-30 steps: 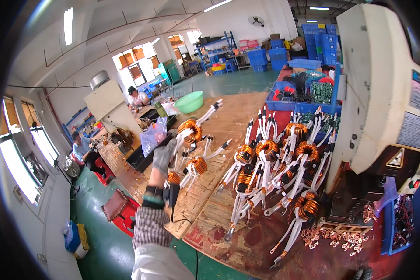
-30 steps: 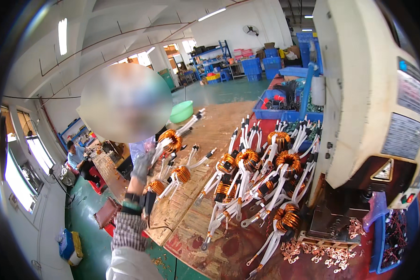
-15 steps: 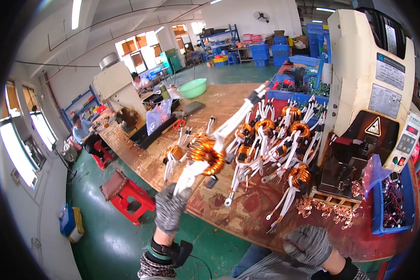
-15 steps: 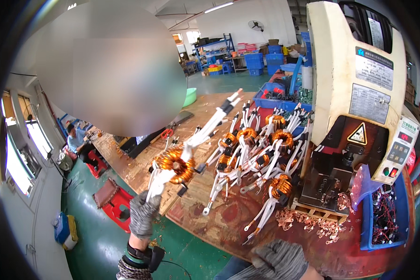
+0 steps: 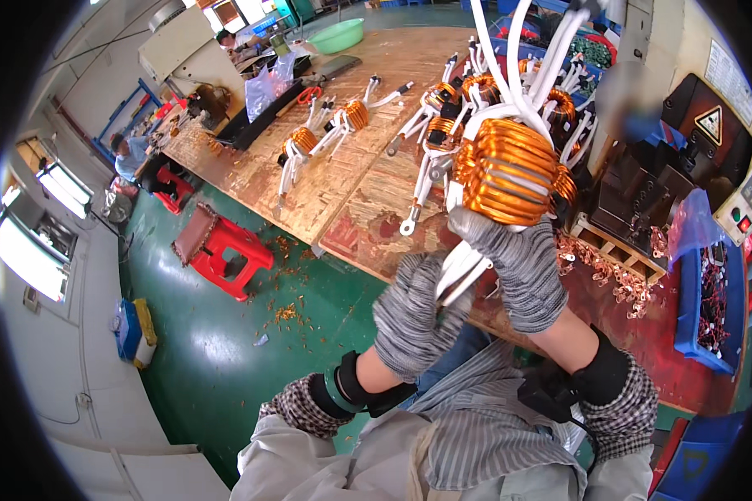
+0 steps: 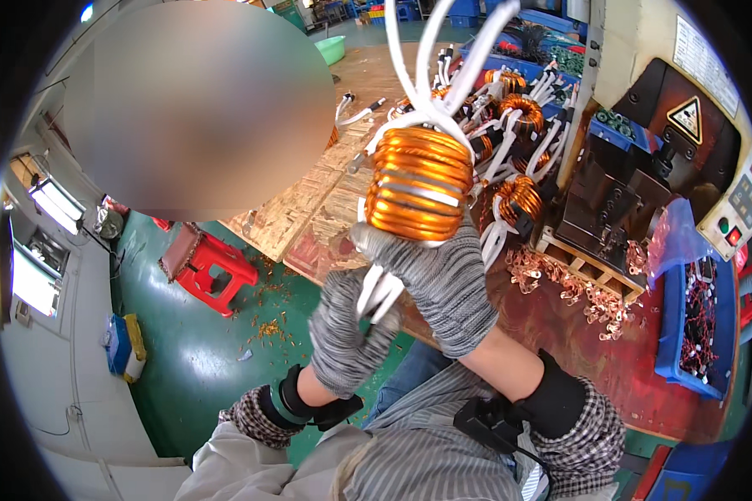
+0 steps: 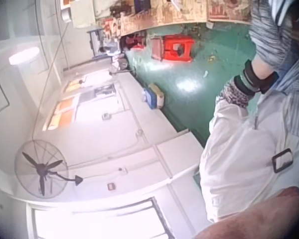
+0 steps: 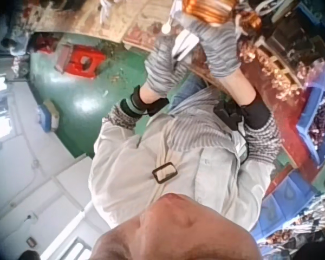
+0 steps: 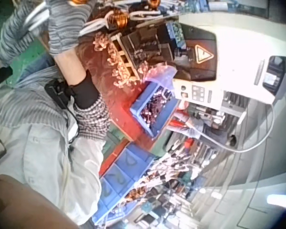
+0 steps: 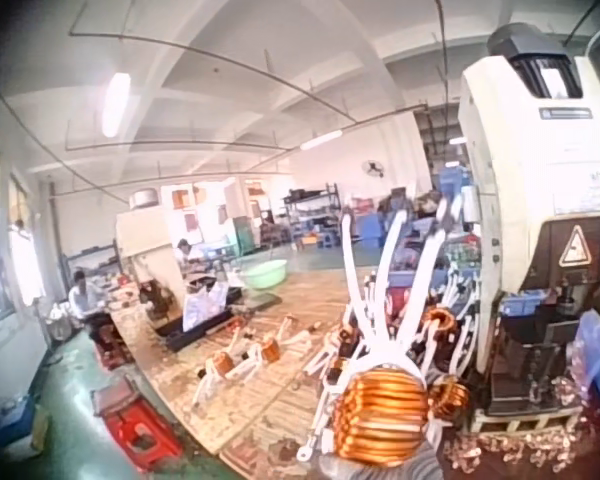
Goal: Crimping metal terminals onto wires of induction coils using a terminal press machine.
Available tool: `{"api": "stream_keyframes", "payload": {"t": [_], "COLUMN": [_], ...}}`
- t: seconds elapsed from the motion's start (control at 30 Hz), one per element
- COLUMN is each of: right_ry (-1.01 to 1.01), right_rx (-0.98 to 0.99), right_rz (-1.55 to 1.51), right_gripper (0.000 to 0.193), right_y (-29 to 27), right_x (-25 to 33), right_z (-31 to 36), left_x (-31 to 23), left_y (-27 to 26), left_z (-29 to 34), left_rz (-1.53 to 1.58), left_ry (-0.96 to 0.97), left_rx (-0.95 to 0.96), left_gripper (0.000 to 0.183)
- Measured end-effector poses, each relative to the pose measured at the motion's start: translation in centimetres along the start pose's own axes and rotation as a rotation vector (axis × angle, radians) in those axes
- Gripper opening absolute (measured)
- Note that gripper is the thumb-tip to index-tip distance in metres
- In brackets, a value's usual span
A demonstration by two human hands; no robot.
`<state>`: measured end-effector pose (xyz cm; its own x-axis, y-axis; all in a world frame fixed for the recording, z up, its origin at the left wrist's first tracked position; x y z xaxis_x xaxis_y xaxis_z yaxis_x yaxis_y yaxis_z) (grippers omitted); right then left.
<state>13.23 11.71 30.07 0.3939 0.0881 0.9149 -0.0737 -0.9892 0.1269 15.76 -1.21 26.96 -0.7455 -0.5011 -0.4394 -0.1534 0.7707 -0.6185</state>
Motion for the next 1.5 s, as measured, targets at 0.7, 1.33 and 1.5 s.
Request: {"api": "stream_keyframes", "payload": {"t": [0.7,1.33,1.5], "right_ry": [0.219,0.465,0.675], "right_rx": [0.454,0.123,0.11], "right_rz": [-0.164,-0.117,-0.587], "right_gripper": [0.057,0.028,0.029], "right_y": [-7.5,-13.8,-15.5], "right_x": [0.5,0.8,-1.3], "right_z": [7.8,13.8,14.7], "left_x": [-0.9,-1.2,-3.9], "left_y": [11.1,14.6,17.0], "left_z": [-0.5,-7.4,-7.0], "left_rz": [1.784,2.087,2.145], "left_ry": [-0.374,-0.312,-0.375], "left_rx": [0.515,0.469,0.779], "left_gripper": [0.064,0.083,0.085]}}
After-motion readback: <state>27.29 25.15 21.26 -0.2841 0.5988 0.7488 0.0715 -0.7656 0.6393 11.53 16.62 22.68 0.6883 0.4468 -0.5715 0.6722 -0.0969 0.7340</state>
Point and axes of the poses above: each hand's wrist, its own z-axis away from the middle knuckle, its own y-axis out of the palm, x = y × z, the point moved 6 cm from there along -z, towards the middle knuckle, and after that the axes turned 5 degrees about x, right-handed, at the moved point
